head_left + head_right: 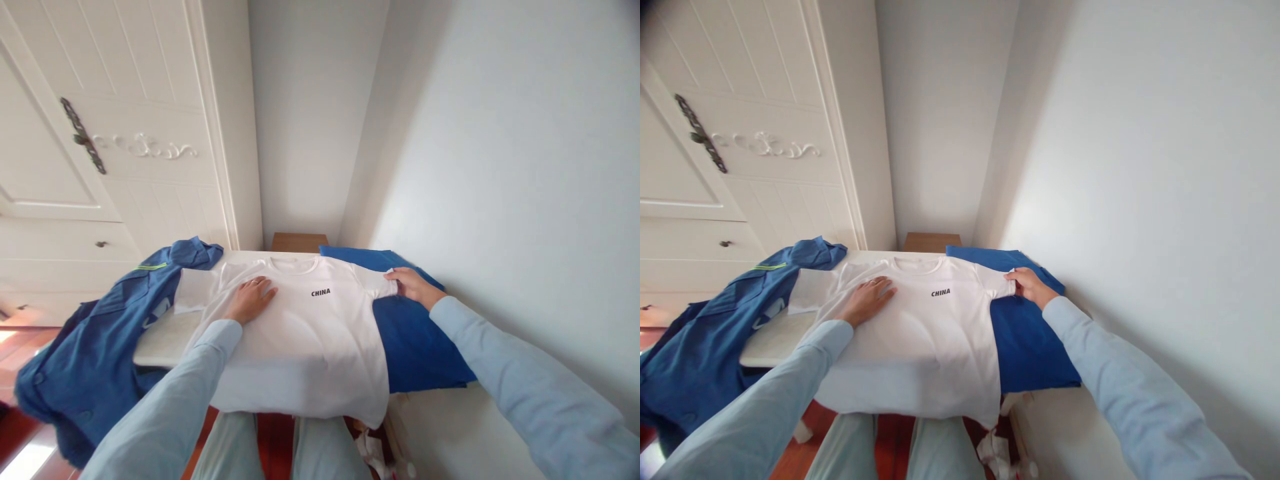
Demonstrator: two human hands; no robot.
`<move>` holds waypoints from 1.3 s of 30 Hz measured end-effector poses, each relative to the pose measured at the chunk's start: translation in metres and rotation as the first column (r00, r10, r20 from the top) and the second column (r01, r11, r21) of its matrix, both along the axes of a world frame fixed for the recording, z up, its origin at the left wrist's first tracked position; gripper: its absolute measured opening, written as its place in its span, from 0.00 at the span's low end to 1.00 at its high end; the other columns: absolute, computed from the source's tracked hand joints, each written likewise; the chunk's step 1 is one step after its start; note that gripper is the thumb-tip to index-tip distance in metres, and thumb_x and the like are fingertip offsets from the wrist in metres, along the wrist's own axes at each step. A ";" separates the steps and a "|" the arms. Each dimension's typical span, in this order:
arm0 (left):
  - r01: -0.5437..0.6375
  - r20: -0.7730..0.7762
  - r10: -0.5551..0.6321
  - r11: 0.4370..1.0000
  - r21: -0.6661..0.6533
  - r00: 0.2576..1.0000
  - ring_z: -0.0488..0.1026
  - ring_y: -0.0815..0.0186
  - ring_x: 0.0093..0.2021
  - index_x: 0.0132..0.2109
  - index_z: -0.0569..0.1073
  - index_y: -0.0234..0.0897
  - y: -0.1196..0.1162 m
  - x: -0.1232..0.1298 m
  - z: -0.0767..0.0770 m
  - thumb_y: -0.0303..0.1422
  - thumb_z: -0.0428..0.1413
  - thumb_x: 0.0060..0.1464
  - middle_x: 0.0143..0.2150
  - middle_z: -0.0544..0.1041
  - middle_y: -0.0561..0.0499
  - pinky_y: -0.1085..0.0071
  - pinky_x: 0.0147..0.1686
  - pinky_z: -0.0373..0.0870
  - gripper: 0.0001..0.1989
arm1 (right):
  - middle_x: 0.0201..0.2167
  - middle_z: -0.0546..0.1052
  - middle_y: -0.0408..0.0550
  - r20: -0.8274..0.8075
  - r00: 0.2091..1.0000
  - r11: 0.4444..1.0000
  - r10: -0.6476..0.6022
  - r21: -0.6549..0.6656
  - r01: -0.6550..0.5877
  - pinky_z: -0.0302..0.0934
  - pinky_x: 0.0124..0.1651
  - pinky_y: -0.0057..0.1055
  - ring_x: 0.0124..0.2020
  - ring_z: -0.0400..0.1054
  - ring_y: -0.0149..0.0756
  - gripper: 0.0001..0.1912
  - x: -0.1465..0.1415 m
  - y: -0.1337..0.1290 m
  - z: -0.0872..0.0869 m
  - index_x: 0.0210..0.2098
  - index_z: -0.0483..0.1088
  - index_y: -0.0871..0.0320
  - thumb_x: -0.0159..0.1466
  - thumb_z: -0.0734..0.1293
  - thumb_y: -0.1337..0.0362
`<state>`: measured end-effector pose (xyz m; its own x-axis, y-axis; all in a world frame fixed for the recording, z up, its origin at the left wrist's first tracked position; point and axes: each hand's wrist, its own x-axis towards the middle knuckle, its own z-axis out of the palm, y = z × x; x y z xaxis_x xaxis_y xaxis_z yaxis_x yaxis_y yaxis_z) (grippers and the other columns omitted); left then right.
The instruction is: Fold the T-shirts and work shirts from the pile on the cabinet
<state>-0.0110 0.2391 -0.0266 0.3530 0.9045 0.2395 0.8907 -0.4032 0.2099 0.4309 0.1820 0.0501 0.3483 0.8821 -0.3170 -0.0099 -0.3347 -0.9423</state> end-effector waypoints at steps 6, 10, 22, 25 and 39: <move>-0.014 0.007 0.014 1.000 -0.007 1.000 0.66 0.52 0.64 0.60 0.71 0.37 0.000 0.000 0.001 0.48 0.42 0.66 0.65 0.68 0.41 0.54 0.62 0.61 0.27 | 0.29 0.74 0.43 0.171 0.984 0.979 -0.046 0.203 0.010 0.62 0.32 0.23 0.29 0.68 0.30 0.24 -0.040 0.017 0.009 0.47 0.70 0.61 0.51 0.73 0.74; -0.013 0.006 0.014 1.000 -0.022 1.000 0.65 0.52 0.65 0.60 0.71 0.37 -0.002 0.000 0.004 0.48 0.42 0.66 0.66 0.68 0.41 0.53 0.63 0.61 0.27 | 0.52 0.74 0.50 0.545 0.797 0.878 0.262 0.208 -0.431 0.66 0.45 0.25 0.42 0.71 0.33 0.54 -0.088 0.009 0.008 0.71 0.51 0.54 0.50 0.77 0.68; -0.005 0.024 0.006 1.000 -0.016 1.000 0.67 0.52 0.63 0.59 0.73 0.40 0.003 -0.002 -0.001 0.49 0.42 0.66 0.65 0.69 0.43 0.53 0.63 0.61 0.26 | 0.59 0.69 0.56 0.891 0.219 0.704 0.399 -0.144 -0.696 0.56 0.65 0.37 0.60 0.64 0.48 0.28 -0.092 -0.018 -0.017 0.60 0.69 0.58 0.60 0.72 0.61; -0.005 0.020 0.006 1.000 -0.022 1.000 0.67 0.52 0.64 0.59 0.73 0.39 0.002 -0.001 0.000 0.48 0.42 0.67 0.66 0.68 0.42 0.53 0.63 0.61 0.26 | 0.55 0.72 0.55 0.915 0.127 0.682 0.383 -0.188 -0.707 0.55 0.64 0.36 0.58 0.64 0.47 0.15 -0.091 -0.020 -0.024 0.48 0.76 0.59 0.64 0.68 0.59; -0.006 0.048 0.008 0.999 -0.040 0.999 0.65 0.54 0.65 0.59 0.72 0.40 -0.002 0.000 0.004 0.47 0.43 0.67 0.65 0.68 0.43 0.54 0.63 0.61 0.25 | 0.58 0.71 0.52 0.825 0.523 0.858 0.214 0.097 -0.504 0.53 0.65 0.31 0.60 0.64 0.42 0.25 -0.089 0.088 -0.022 0.55 0.73 0.56 0.57 0.70 0.72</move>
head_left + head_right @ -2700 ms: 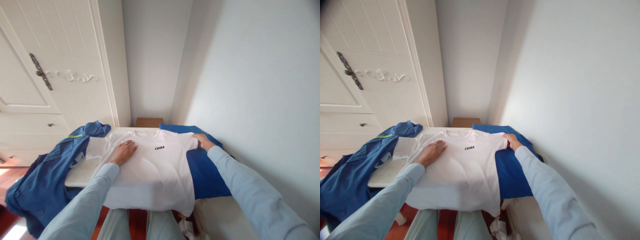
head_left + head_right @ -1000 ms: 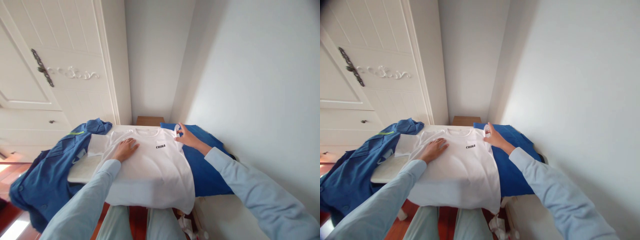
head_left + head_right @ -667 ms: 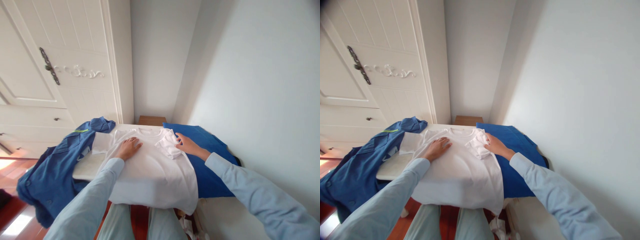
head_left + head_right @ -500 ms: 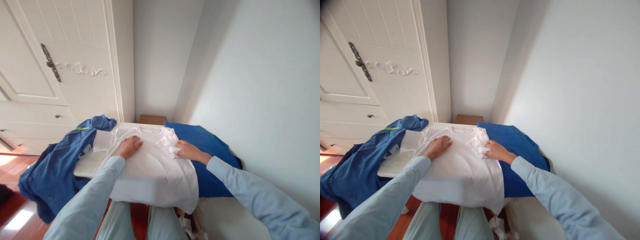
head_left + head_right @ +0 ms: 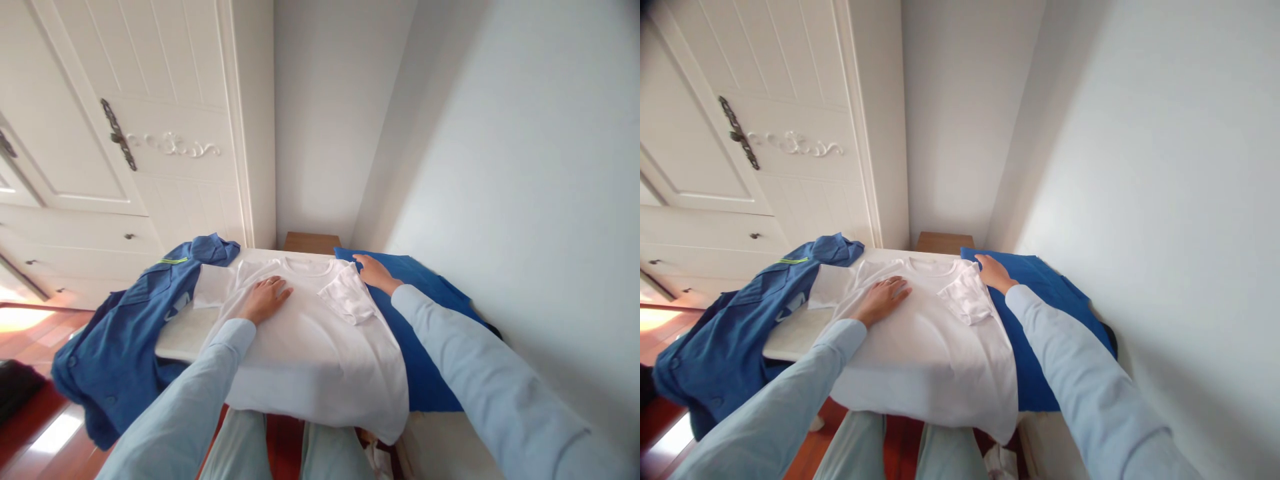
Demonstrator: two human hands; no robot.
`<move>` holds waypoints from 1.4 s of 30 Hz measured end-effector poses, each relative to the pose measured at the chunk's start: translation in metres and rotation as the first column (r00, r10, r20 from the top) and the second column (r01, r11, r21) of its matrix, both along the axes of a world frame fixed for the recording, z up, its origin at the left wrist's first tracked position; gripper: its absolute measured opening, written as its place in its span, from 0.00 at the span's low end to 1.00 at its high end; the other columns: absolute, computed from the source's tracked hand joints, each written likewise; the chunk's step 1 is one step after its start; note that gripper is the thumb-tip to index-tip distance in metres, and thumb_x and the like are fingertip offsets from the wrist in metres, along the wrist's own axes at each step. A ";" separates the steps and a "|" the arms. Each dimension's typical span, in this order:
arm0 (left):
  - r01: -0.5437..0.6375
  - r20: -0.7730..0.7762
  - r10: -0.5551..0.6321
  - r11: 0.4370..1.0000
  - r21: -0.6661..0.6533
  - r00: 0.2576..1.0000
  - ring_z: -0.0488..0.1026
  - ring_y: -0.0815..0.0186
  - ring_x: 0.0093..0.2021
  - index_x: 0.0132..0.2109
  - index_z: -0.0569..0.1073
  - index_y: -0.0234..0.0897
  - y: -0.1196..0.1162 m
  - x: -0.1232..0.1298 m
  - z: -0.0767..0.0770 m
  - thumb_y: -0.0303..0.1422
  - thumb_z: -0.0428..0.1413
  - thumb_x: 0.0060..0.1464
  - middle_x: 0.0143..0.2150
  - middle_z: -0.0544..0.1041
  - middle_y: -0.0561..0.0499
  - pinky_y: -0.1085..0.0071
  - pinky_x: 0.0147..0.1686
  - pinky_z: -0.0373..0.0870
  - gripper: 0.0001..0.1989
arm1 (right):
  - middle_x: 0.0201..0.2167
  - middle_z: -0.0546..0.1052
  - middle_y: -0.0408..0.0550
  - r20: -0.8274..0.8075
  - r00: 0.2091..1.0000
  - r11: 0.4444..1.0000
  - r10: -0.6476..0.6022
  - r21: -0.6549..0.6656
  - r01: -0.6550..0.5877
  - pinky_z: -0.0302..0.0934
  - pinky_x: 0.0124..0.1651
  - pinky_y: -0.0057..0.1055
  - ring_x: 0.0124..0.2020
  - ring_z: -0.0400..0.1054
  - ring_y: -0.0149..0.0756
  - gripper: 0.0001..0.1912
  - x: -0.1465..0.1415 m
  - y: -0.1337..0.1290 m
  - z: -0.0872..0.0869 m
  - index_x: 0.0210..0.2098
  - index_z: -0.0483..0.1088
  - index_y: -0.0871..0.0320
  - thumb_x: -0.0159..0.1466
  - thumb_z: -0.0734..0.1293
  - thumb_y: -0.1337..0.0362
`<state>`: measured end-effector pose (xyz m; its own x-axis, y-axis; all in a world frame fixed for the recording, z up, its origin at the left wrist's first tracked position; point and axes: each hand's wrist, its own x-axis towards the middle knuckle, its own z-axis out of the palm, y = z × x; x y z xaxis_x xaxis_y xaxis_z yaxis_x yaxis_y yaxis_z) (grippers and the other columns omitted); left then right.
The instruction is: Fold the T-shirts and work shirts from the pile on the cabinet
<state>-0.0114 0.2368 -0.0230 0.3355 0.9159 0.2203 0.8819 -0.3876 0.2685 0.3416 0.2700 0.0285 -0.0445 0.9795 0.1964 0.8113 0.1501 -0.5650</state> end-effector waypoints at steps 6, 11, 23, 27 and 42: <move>-0.002 -0.002 0.002 1.000 0.018 1.000 0.66 0.55 0.65 0.59 0.72 0.42 0.002 -0.002 -0.004 0.48 0.42 0.68 0.65 0.69 0.44 0.56 0.63 0.61 0.24 | 0.45 0.79 0.46 -0.059 0.982 0.973 0.177 -0.143 -0.184 0.62 0.57 0.30 0.46 0.72 0.39 0.32 0.000 0.030 0.008 0.57 0.72 0.54 0.53 0.71 0.75; 0.003 0.008 -0.003 1.000 0.031 1.000 0.66 0.54 0.64 0.58 0.72 0.42 0.003 -0.003 -0.008 0.48 0.40 0.68 0.64 0.70 0.44 0.55 0.62 0.61 0.25 | 0.35 0.79 0.45 0.004 0.991 0.984 0.137 -0.118 -0.135 0.63 0.50 0.27 0.36 0.71 0.35 0.30 0.019 0.046 0.003 0.52 0.75 0.58 0.52 0.67 0.81; 0.008 0.003 -0.008 1.000 0.029 1.000 0.65 0.55 0.65 0.59 0.72 0.41 0.004 -0.002 -0.008 0.47 0.41 0.68 0.64 0.70 0.44 0.55 0.63 0.60 0.24 | 0.59 0.70 0.54 0.159 0.963 0.969 0.219 0.081 -0.234 0.54 0.69 0.41 0.61 0.64 0.41 0.20 0.026 0.025 -0.010 0.56 0.72 0.60 0.66 0.62 0.67; -0.005 -0.005 0.005 1.000 0.009 1.000 0.64 0.54 0.65 0.60 0.71 0.40 0.002 -0.001 -0.005 0.46 0.42 0.68 0.65 0.69 0.44 0.54 0.63 0.60 0.24 | 0.66 0.62 0.53 0.407 0.791 0.864 0.456 0.010 -0.503 0.48 0.72 0.46 0.69 0.54 0.44 0.27 0.023 -0.010 -0.031 0.64 0.67 0.57 0.72 0.59 0.49; 0.012 -0.058 -0.011 0.999 0.030 0.998 0.63 0.55 0.66 0.59 0.70 0.38 -0.001 0.001 -0.003 0.45 0.42 0.69 0.65 0.68 0.43 0.55 0.64 0.57 0.23 | 0.72 0.46 0.53 0.527 0.713 0.867 0.463 -0.101 -0.489 0.36 0.75 0.52 0.74 0.39 0.44 0.36 0.021 -0.032 -0.036 0.73 0.51 0.59 0.74 0.47 0.44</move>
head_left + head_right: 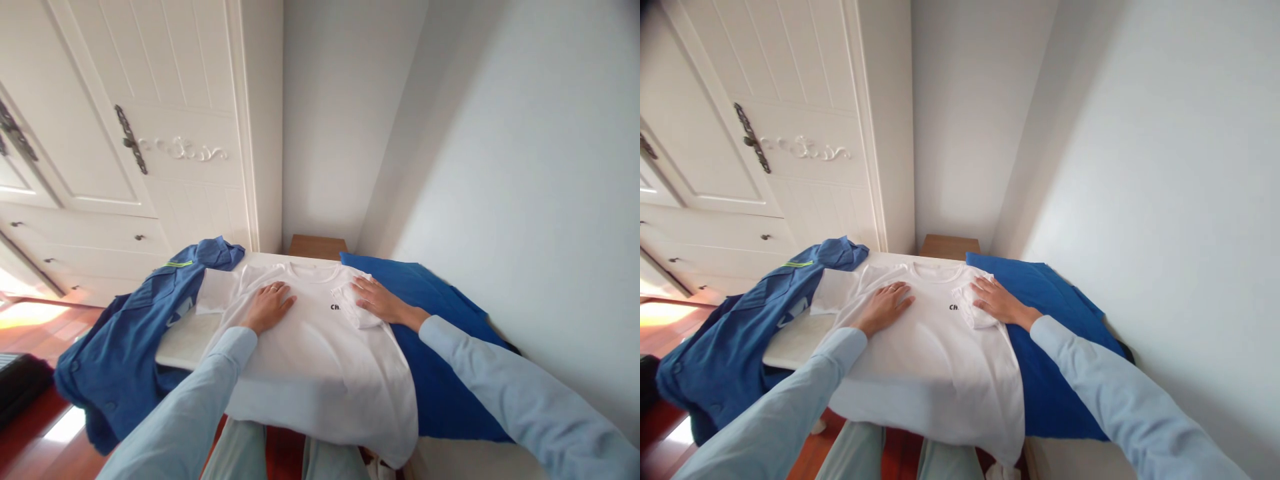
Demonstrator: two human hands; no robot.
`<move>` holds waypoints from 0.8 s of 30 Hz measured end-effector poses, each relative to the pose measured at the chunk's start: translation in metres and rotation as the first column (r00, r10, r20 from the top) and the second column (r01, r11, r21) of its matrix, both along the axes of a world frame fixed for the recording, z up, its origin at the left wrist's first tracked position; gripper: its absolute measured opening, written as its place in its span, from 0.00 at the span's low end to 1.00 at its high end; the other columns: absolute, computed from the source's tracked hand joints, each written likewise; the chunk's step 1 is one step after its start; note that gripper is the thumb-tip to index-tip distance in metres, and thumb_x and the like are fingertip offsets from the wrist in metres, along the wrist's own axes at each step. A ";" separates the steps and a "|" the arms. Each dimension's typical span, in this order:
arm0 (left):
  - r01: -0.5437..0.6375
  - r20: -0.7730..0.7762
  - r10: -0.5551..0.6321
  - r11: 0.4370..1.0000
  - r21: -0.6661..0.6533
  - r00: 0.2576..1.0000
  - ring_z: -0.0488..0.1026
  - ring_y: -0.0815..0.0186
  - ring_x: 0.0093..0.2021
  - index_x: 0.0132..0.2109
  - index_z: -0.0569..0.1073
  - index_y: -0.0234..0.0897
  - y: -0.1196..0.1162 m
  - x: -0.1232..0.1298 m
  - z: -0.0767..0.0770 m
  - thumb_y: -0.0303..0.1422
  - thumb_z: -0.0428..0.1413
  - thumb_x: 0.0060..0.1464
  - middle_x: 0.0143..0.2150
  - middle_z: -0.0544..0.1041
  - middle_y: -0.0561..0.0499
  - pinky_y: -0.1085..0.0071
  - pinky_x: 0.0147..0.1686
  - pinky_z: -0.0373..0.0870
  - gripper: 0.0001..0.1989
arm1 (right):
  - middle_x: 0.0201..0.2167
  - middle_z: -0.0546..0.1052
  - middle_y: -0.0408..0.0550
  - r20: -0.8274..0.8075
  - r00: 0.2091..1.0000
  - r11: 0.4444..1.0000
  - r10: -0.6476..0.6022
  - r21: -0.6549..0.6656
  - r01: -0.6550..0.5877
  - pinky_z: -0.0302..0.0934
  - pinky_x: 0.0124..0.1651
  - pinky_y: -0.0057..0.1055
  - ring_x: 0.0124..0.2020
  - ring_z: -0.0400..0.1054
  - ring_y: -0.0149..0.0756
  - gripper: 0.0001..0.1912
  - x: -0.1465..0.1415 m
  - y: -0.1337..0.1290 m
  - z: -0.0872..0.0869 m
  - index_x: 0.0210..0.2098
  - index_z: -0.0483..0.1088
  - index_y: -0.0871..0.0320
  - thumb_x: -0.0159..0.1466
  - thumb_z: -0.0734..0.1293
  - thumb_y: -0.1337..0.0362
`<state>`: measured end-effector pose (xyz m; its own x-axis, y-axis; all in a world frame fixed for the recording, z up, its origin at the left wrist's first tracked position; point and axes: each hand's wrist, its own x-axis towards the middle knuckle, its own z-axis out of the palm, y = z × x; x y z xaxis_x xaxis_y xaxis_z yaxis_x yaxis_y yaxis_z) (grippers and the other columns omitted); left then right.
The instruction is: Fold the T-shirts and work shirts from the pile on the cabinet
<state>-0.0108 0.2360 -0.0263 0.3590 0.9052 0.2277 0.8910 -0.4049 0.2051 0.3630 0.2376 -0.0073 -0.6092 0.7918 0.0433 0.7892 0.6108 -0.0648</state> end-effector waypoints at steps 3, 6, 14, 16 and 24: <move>-0.003 -0.002 0.003 1.000 -0.004 1.000 0.63 0.54 0.66 0.59 0.69 0.38 -0.001 0.000 0.001 0.46 0.42 0.69 0.65 0.68 0.43 0.55 0.63 0.58 0.23 | 0.72 0.46 0.55 -0.026 0.999 0.998 0.048 0.037 -0.046 0.38 0.75 0.48 0.74 0.38 0.44 0.37 -0.021 -0.004 0.004 0.73 0.51 0.61 0.74 0.48 0.44; -0.002 -0.002 0.002 1.000 0.003 1.000 0.64 0.54 0.65 0.60 0.69 0.38 -0.002 0.000 0.001 0.46 0.42 0.68 0.64 0.68 0.43 0.55 0.62 0.59 0.23 | 0.72 0.49 0.56 -0.025 0.999 0.999 0.046 0.025 -0.046 0.38 0.75 0.48 0.74 0.39 0.45 0.36 -0.032 -0.006 -0.004 0.72 0.53 0.62 0.74 0.49 0.44; 0.015 0.018 -0.015 0.999 0.028 1.000 0.64 0.53 0.65 0.59 0.69 0.38 -0.002 -0.001 -0.003 0.45 0.43 0.68 0.64 0.69 0.43 0.53 0.63 0.59 0.22 | 0.72 0.49 0.51 -0.043 0.999 0.998 0.019 -0.063 -0.022 0.38 0.75 0.48 0.74 0.40 0.43 0.36 -0.023 -0.008 -0.022 0.73 0.51 0.57 0.74 0.47 0.43; 0.006 0.020 -0.007 1.000 0.031 1.000 0.64 0.54 0.65 0.58 0.69 0.37 -0.002 0.000 -0.002 0.44 0.43 0.69 0.64 0.69 0.42 0.54 0.62 0.59 0.22 | 0.72 0.49 0.52 -0.045 0.999 0.997 0.016 -0.070 -0.019 0.38 0.75 0.48 0.74 0.40 0.43 0.37 -0.023 -0.008 -0.021 0.72 0.52 0.57 0.74 0.47 0.42; -0.009 0.004 0.009 0.999 0.036 1.000 0.65 0.53 0.63 0.58 0.69 0.37 -0.005 0.003 0.004 0.44 0.44 0.68 0.63 0.70 0.43 0.55 0.61 0.60 0.21 | 0.66 0.61 0.57 -0.134 0.991 0.999 -0.001 -0.042 -0.004 0.49 0.72 0.45 0.69 0.54 0.44 0.38 -0.037 0.020 0.002 0.68 0.60 0.62 0.72 0.49 0.40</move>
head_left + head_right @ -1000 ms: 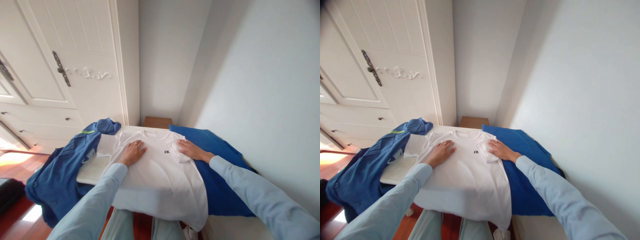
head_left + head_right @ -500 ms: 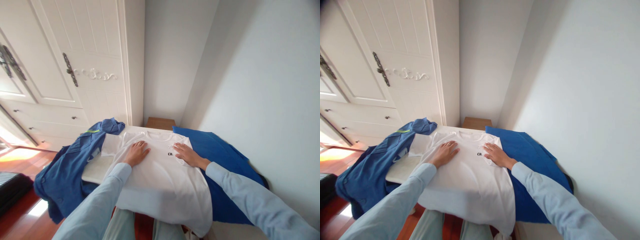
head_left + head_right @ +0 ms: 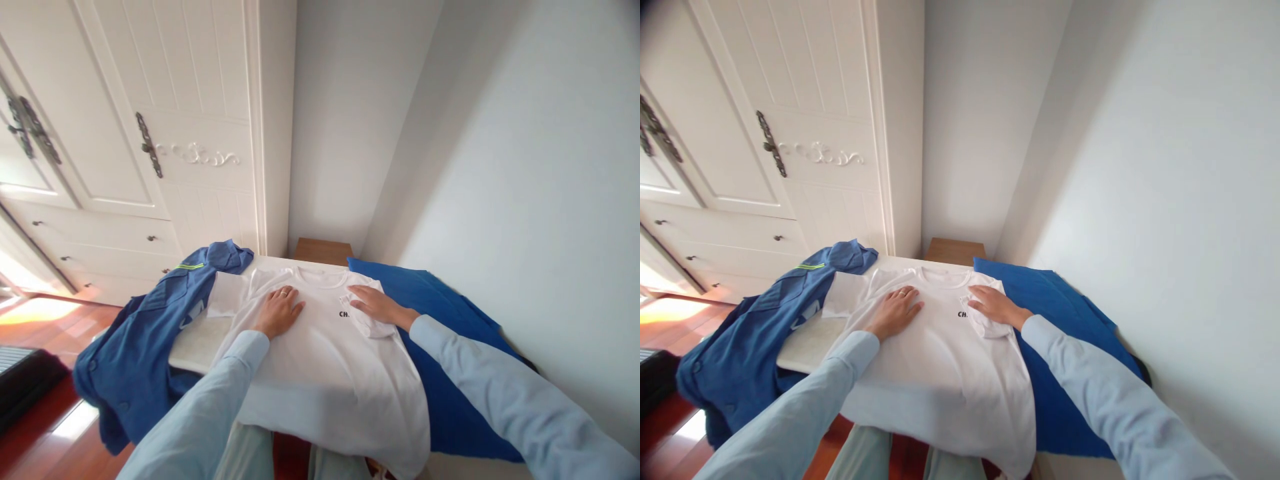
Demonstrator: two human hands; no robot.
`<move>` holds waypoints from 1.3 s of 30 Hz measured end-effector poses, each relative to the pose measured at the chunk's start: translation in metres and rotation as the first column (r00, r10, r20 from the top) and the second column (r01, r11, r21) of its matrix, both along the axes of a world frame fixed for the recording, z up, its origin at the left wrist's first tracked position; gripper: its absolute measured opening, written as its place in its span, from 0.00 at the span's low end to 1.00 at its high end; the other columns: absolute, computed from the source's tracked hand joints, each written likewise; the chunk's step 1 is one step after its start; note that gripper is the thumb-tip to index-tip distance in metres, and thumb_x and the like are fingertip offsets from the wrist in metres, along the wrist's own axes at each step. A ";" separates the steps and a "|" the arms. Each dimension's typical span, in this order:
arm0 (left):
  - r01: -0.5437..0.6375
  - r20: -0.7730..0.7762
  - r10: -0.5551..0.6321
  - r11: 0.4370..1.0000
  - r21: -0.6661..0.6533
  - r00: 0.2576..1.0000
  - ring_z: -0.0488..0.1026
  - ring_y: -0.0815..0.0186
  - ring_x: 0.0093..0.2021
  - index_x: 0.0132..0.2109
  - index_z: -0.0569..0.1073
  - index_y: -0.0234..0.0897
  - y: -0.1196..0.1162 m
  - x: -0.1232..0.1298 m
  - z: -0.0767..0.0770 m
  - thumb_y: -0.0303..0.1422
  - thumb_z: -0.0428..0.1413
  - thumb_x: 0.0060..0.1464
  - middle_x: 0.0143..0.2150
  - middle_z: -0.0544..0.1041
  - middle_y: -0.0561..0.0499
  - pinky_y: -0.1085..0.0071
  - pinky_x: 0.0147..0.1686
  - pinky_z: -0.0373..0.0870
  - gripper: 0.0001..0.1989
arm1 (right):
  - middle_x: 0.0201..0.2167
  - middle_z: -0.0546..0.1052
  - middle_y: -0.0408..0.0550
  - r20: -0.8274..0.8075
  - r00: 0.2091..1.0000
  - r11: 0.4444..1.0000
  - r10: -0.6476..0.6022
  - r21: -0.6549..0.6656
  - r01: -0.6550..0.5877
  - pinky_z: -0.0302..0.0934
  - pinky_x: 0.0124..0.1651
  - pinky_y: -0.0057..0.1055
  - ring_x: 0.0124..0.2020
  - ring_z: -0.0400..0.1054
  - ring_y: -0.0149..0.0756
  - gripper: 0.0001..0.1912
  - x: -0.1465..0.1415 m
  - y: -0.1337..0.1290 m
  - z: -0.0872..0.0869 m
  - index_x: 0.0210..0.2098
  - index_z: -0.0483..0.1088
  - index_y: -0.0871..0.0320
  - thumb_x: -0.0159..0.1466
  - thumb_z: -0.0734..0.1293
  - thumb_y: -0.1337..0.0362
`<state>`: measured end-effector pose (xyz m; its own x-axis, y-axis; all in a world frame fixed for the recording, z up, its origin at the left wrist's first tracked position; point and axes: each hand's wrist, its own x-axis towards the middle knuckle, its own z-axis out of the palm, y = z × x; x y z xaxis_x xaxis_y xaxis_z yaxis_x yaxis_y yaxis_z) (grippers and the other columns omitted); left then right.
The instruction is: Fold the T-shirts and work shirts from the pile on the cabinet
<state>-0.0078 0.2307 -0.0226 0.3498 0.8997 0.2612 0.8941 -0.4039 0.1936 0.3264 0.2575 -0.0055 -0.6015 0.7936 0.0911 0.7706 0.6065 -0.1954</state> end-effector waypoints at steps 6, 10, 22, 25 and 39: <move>-0.034 -0.044 0.035 0.999 0.005 0.998 0.63 0.54 0.65 0.58 0.69 0.37 -0.004 0.002 0.002 0.44 0.44 0.67 0.64 0.68 0.41 0.58 0.63 0.58 0.21 | 0.70 0.53 0.60 0.101 0.977 0.978 -0.185 0.114 0.174 0.45 0.73 0.48 0.72 0.45 0.48 0.35 -0.036 0.040 -0.006 0.70 0.55 0.64 0.73 0.52 0.47; -0.198 -0.086 0.202 0.979 0.051 0.976 0.59 0.51 0.68 0.58 0.69 0.34 -0.009 0.005 0.001 0.41 0.44 0.66 0.67 0.65 0.37 0.56 0.65 0.55 0.22 | 0.68 0.56 0.60 0.209 0.949 0.967 -0.238 0.141 0.212 0.44 0.71 0.54 0.71 0.48 0.50 0.28 -0.058 0.037 -0.018 0.66 0.61 0.61 0.74 0.54 0.52; -0.288 -0.122 0.278 0.955 -0.074 0.953 0.49 0.45 0.73 0.68 0.61 0.26 -0.017 0.004 0.003 0.47 0.40 0.67 0.71 0.56 0.32 0.46 0.69 0.44 0.33 | 0.64 0.63 0.60 0.166 0.937 0.951 -0.307 0.101 0.293 0.52 0.66 0.53 0.65 0.57 0.48 0.28 -0.099 0.059 -0.019 0.61 0.66 0.60 0.75 0.51 0.50; -0.274 -0.119 0.264 0.958 -0.084 0.957 0.49 0.46 0.73 0.69 0.61 0.30 -0.021 0.000 -0.001 0.50 0.40 0.67 0.72 0.56 0.34 0.46 0.70 0.44 0.34 | 0.63 0.65 0.59 0.163 0.936 0.947 -0.312 0.127 0.294 0.54 0.65 0.49 0.64 0.58 0.46 0.26 -0.098 0.060 -0.022 0.60 0.67 0.58 0.75 0.51 0.50; -0.385 -0.171 0.361 0.914 -0.131 0.917 0.61 0.50 0.67 0.56 0.70 0.33 -0.011 -0.071 0.024 0.49 0.38 0.68 0.65 0.67 0.34 0.46 0.59 0.61 0.28 | 0.66 0.60 0.57 0.166 0.941 0.951 -0.296 0.147 0.273 0.50 0.68 0.50 0.68 0.52 0.45 0.25 -0.095 0.051 -0.025 0.64 0.63 0.57 0.75 0.52 0.52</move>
<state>-0.0793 0.2199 0.0014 0.0029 0.9970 0.0773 0.9959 -0.0098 0.0896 0.2317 0.3087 -0.0308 -0.3675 0.9240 0.1053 0.9299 0.3669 0.0264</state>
